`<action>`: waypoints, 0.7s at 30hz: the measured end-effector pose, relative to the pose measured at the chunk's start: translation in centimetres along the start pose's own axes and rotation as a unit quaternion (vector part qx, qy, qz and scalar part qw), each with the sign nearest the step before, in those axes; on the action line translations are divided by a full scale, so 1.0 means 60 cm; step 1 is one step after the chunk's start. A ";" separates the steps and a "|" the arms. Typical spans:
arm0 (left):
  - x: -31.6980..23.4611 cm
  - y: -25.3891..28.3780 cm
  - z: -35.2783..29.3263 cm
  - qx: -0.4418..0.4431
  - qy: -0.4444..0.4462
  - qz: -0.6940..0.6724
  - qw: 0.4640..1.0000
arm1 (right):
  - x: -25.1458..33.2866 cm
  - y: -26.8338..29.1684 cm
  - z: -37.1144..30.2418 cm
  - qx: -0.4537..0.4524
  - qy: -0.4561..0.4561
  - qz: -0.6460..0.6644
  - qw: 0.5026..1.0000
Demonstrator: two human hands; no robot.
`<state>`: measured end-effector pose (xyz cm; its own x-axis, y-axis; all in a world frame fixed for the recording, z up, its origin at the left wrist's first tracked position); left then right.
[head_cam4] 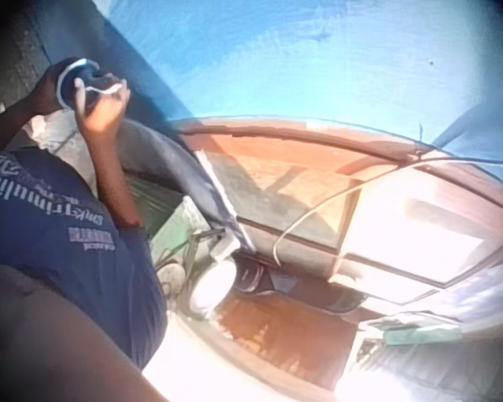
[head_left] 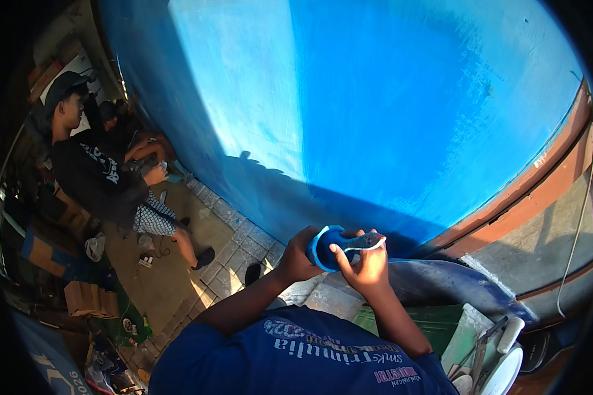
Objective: The person paints a wall by dipping a paintbrush into a small container of paint and brushing the paint onto the wall surface.
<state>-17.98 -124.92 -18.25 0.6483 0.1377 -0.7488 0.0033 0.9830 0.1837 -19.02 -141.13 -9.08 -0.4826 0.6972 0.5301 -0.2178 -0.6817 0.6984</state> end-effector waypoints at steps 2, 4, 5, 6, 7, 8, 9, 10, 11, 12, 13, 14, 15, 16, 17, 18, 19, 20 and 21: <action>-0.002 0.006 -0.004 0.010 -0.006 0.015 1.000 | 0.000 -0.005 -0.005 -0.009 0.006 -0.023 1.000; 0.004 0.006 -0.006 0.011 0.008 0.017 1.000 | -0.002 -0.008 -0.003 -0.015 0.012 -0.026 0.999; 0.002 0.010 -0.002 0.014 0.004 0.035 0.999 | -0.003 -0.009 -0.001 -0.018 0.012 -0.031 0.999; -0.002 0.012 0.000 0.017 0.003 0.051 0.999 | -0.003 -0.009 -0.002 -0.020 0.010 -0.037 0.999; 0.006 0.013 -0.004 0.010 -0.010 0.047 0.999 | 0.002 -0.007 0.000 -0.013 0.009 -0.026 1.000; 0.009 0.015 -0.004 0.001 -0.009 0.052 0.999 | -0.004 -0.009 0.000 -0.013 0.003 -0.022 1.000; 0.011 0.016 -0.004 0.009 -0.013 0.056 0.998 | -0.009 -0.012 0.001 -0.009 0.012 -0.028 0.999; 0.012 0.016 -0.005 0.018 -0.017 0.059 0.998 | -0.010 -0.014 0.002 -0.005 0.021 -0.034 0.999; 0.008 0.020 -0.001 0.016 -0.018 0.067 0.997 | -0.009 -0.018 0.003 -0.001 0.028 -0.031 0.999; 0.005 0.022 0.000 0.010 -0.018 0.071 0.997 | -0.010 -0.019 0.004 -0.001 0.011 -0.030 0.999; 0.003 0.022 0.000 0.009 -0.019 0.068 0.997 | -0.012 -0.020 0.005 0.000 -0.006 -0.028 1.000; 0.001 0.023 -0.002 0.008 -0.020 0.066 0.998 | -0.010 -0.023 0.005 0.002 -0.001 -0.025 1.000; 0.003 0.023 -0.003 0.004 -0.020 0.070 0.997 | -0.009 -0.025 0.006 -0.002 -0.003 -0.013 1.000; 0.005 0.021 -0.004 0.001 -0.016 0.069 0.997 | -0.009 -0.026 0.008 -0.007 -0.006 0.000 1.000; 0.008 0.019 -0.005 0.000 -0.012 0.067 0.998 | -0.008 -0.025 0.009 -0.012 0.011 -0.015 1.000; 0.010 0.018 -0.006 -0.003 -0.011 0.069 0.998 | -0.007 -0.025 0.010 -0.010 0.013 -0.013 1.000; 0.012 0.016 -0.008 0.000 -0.008 0.066 0.998 | -0.006 -0.023 0.009 -0.023 0.024 -0.023 0.999; 0.014 0.014 -0.007 0.004 -0.005 0.061 0.998 | -0.007 -0.022 0.009 -0.036 0.035 -0.034 0.998; 0.014 0.014 -0.007 0.003 -0.004 0.064 0.998 | -0.010 -0.023 0.008 -0.049 0.047 -0.044 0.997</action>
<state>-17.72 -123.92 -18.99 0.6496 0.2606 -0.7142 -0.0749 0.9568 0.2810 -18.02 -140.50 -10.13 -0.5346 0.7341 0.4188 -0.3422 -0.6411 0.6870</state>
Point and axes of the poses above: each hand's wrist, its own z-axis towards the middle knuckle, its own y-axis out of the back of the hand, x = y × z, the point moved 4 cm from there along z, towards the middle knuckle, and after that the axes turned 8 degrees about -y, right-handed, at the moved point
